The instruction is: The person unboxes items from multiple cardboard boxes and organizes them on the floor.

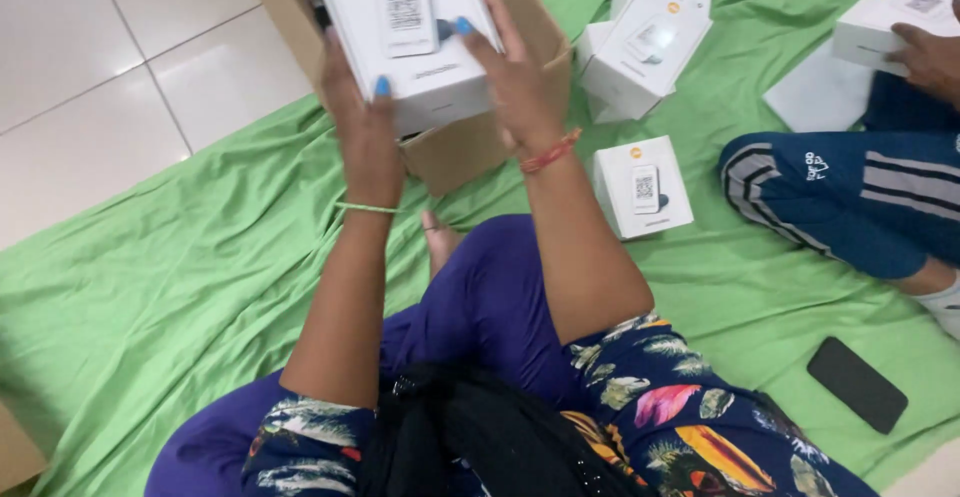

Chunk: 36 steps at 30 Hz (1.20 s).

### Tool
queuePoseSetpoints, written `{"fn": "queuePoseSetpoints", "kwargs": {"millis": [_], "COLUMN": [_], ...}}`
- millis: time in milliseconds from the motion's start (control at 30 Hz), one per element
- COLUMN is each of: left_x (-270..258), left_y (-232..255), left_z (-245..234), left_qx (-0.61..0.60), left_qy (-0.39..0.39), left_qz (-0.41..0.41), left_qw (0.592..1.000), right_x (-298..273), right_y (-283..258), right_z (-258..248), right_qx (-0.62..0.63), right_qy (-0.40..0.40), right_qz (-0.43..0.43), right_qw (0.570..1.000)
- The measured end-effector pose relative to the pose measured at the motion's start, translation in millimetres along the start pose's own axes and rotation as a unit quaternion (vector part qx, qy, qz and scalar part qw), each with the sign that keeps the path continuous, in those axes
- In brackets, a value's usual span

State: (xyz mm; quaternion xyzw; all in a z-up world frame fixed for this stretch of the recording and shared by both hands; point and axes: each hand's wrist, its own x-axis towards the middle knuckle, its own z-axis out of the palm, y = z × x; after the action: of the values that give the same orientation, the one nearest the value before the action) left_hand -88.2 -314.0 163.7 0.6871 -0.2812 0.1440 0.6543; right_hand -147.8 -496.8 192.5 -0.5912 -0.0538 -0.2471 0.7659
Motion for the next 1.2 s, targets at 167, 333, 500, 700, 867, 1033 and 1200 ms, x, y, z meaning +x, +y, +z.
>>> {"fn": "queuePoseSetpoints", "kwargs": {"millis": [167,333,500,700,867,1033,1200], "left_x": [-10.8,-44.4,-49.9,-14.7,1.6,-19.0,-85.8], "left_y": [-0.7,-53.8,-63.5,-70.6,-58.1,-37.6,-22.5], "left_z": [176.2,291.6,275.1,162.9,10.2,-150.6,-315.4], "left_qx": [-0.020,-0.013,0.014,0.029,0.091,0.125,0.135], "left_qy": [-0.252,-0.349,-0.380,-0.215,-0.092,0.046,0.194], "left_qz": [0.048,-0.038,-0.119,0.044,0.037,-0.059,-0.122], "left_qw": [0.966,0.936,0.917,0.975,0.991,0.989,0.964], "right_x": [-35.5,-65.2,-69.2,-15.8,-8.0,-30.4,-80.0], "right_y": [-19.9,2.3,13.4,-6.0,35.2,55.3,89.2], "right_z": [-160.1,-263.0,-272.0,-111.2,36.2,194.0,358.7], "right_qx": [-0.031,-0.148,-0.490,-0.701,-0.664,-0.594,-0.525], "right_qy": [0.324,0.425,0.414,0.207,-0.142,-0.292,-0.426], "right_qz": [-0.114,-0.075,-0.019,-0.105,-0.188,-0.209,-0.195], "right_qw": [0.939,0.890,0.767,0.674,0.710,0.720,0.710]}}
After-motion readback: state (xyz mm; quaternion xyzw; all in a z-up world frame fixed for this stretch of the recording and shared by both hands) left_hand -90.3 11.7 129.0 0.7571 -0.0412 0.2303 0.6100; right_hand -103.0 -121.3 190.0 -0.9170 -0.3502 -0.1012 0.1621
